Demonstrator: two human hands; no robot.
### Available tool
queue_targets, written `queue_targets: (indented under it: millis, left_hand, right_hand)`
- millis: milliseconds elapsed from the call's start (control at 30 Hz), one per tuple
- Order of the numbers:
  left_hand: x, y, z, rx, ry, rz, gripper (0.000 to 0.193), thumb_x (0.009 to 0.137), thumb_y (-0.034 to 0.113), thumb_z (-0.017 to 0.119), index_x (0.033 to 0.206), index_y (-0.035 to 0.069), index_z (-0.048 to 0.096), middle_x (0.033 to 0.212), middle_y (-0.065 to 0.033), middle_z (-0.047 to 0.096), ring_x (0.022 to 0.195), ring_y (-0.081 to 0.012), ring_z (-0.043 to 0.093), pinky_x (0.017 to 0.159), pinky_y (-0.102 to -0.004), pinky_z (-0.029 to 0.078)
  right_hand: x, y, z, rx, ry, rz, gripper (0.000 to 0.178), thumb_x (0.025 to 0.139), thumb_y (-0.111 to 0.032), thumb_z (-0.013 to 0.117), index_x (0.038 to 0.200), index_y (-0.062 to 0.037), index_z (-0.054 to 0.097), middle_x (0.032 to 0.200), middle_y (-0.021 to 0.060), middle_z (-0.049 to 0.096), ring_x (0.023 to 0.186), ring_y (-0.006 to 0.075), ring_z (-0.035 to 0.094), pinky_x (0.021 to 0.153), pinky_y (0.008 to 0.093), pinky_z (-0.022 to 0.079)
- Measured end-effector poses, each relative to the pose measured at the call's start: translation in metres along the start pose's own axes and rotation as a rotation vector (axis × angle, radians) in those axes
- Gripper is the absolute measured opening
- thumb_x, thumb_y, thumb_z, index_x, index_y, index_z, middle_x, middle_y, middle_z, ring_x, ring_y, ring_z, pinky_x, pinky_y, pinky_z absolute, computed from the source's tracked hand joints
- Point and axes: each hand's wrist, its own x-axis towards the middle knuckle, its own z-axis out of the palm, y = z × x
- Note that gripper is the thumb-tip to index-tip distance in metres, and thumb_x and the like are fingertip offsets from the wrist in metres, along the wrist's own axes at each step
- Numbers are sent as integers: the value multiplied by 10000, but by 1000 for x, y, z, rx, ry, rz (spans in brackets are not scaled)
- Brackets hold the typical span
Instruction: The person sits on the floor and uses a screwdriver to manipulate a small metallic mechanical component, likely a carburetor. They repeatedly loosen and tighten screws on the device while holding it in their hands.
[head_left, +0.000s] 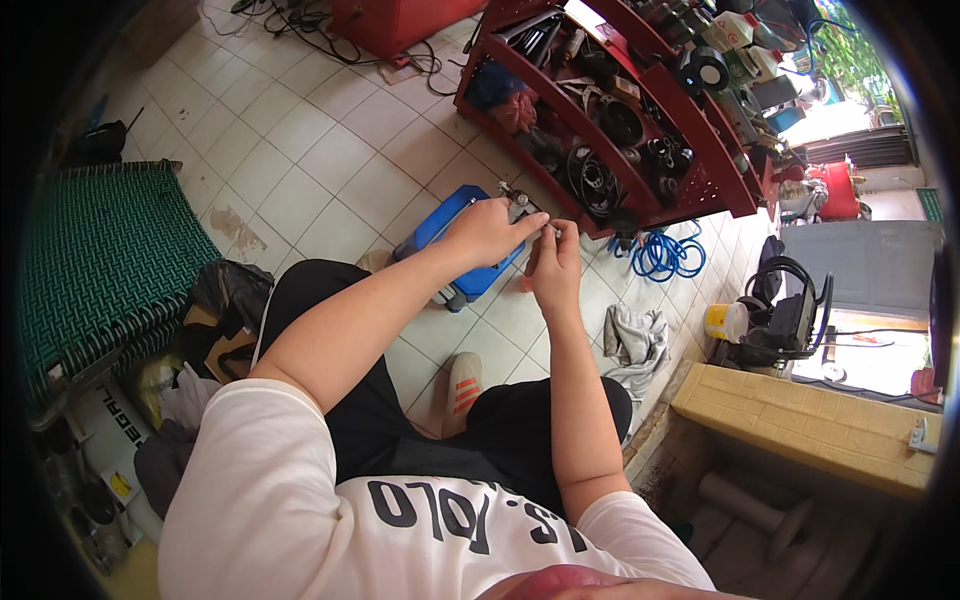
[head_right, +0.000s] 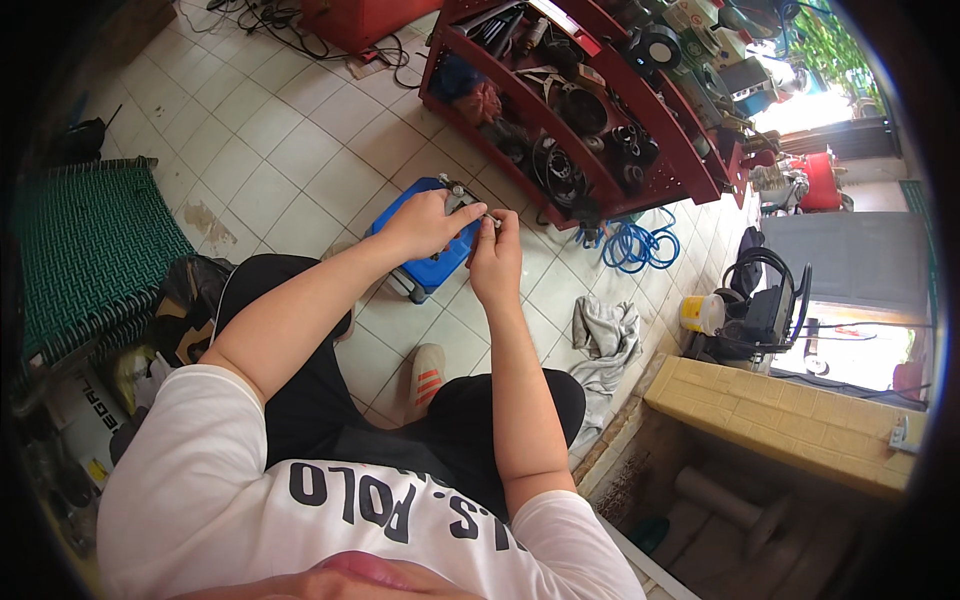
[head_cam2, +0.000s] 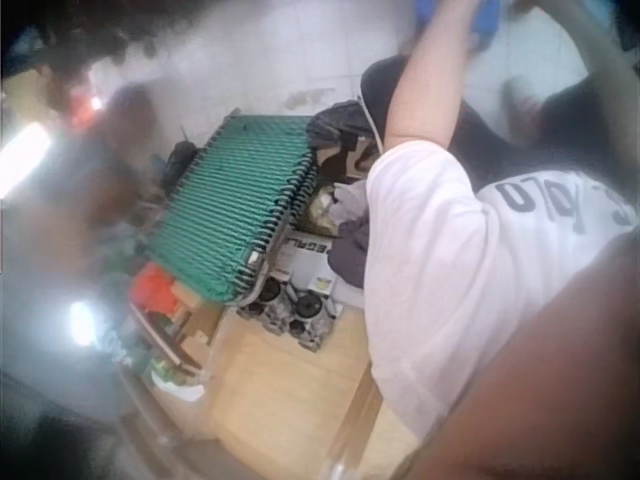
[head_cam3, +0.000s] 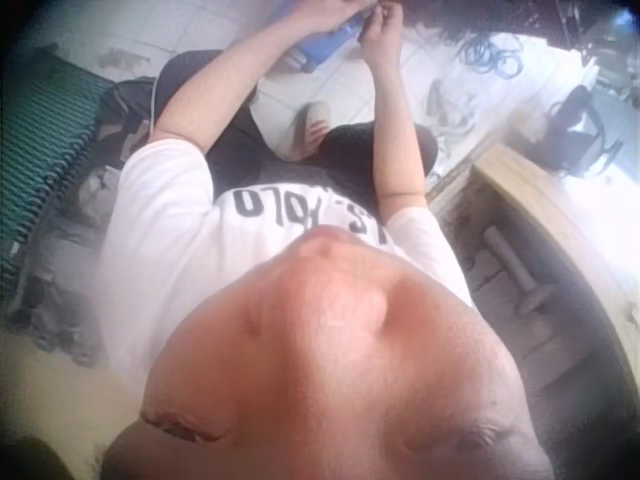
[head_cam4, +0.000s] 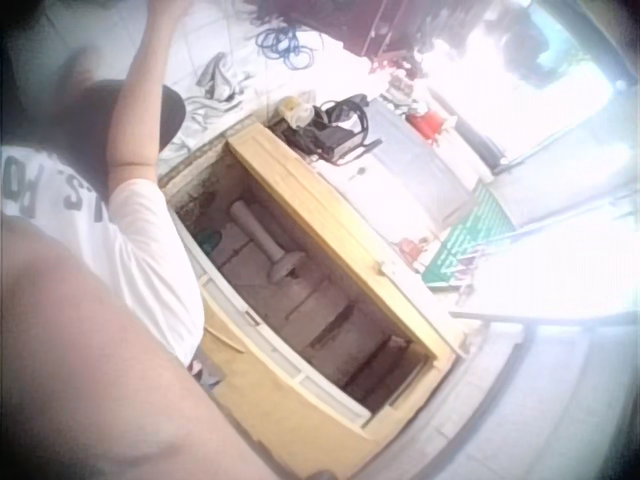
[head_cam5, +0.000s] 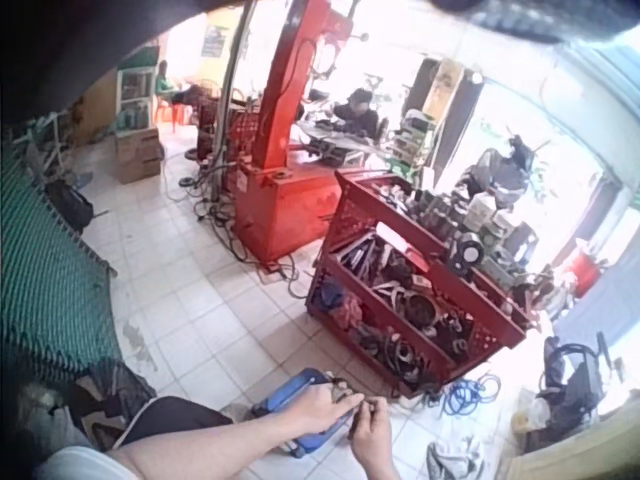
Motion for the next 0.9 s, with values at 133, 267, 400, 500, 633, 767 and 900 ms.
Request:
queue_targets:
  millis: [133, 267, 400, 500, 633, 767, 900]
  left_hand:
    - [-6, 7, -4, -83, -17, 15, 713, 867, 636, 634, 973, -67, 688, 936, -249, 724, 916, -391, 703, 799, -444, 547]
    - [-11, 14, -4, 5, 59, 81, 514, 923, 510, 660, 934, -4, 679, 690, -86, 679, 600, -206, 674, 604, -348, 523]
    - [-13, 15, -5, 26, 57, 78, 517, 928, 511, 654, 946, -5, 671, 681, -91, 672, 591, -203, 667, 598, -349, 521]
    - [-9, 8, -2, -29, 40, 46, 523, 932, 522, 648, 963, 0, 666, 687, -82, 666, 586, -182, 661, 579, -331, 522]
    - [-5, 4, -1, -186, -15, -19, 514, 937, 532, 643, 973, 20, 661, 713, -61, 658, 582, -152, 652, 555, -300, 521]
    - [-7, 8, -2, -206, -4, -41, 489, 940, 524, 645, 966, 36, 660, 728, -52, 657, 576, -148, 643, 556, -295, 519]
    - [-6, 3, 1, -103, 50, 33, 470, 944, 507, 646, 936, 37, 657, 703, -47, 649, 571, -150, 639, 560, -304, 519]
  right_hand:
    - [-2, -17, -2, 220, -14, 155, 383, 1078, -389, 458, 919, -48, 531, 614, 17, 515, 492, 102, 482, 452, 257, 384]
    - [-1, -18, -11, 224, 2, 181, 477, 1080, -440, 433, 792, -72, 530, 569, 2, 487, 477, 101, 473, 449, 247, 381]
    - [1, -10, -10, 256, 6, 142, 347, 1076, -344, 488, 878, -63, 534, 615, -8, 486, 491, 84, 469, 456, 242, 395]
    - [0, -8, -6, 185, 17, 50, 256, 1065, -285, 525, 959, -53, 523, 662, -8, 494, 501, 73, 461, 457, 236, 399]
    - [0, -16, -4, 212, 30, 48, 271, 1054, -303, 548, 994, -40, 519, 689, 1, 517, 501, 75, 457, 457, 232, 402]
    - [1, -17, -15, 327, 21, 180, 333, 1046, -343, 560, 889, -50, 558, 649, -1, 514, 495, 78, 459, 457, 243, 413]
    - [0, -20, -15, 255, 56, 219, 412, 1041, -384, 563, 774, -71, 566, 610, -9, 504, 488, 81, 460, 454, 253, 416]
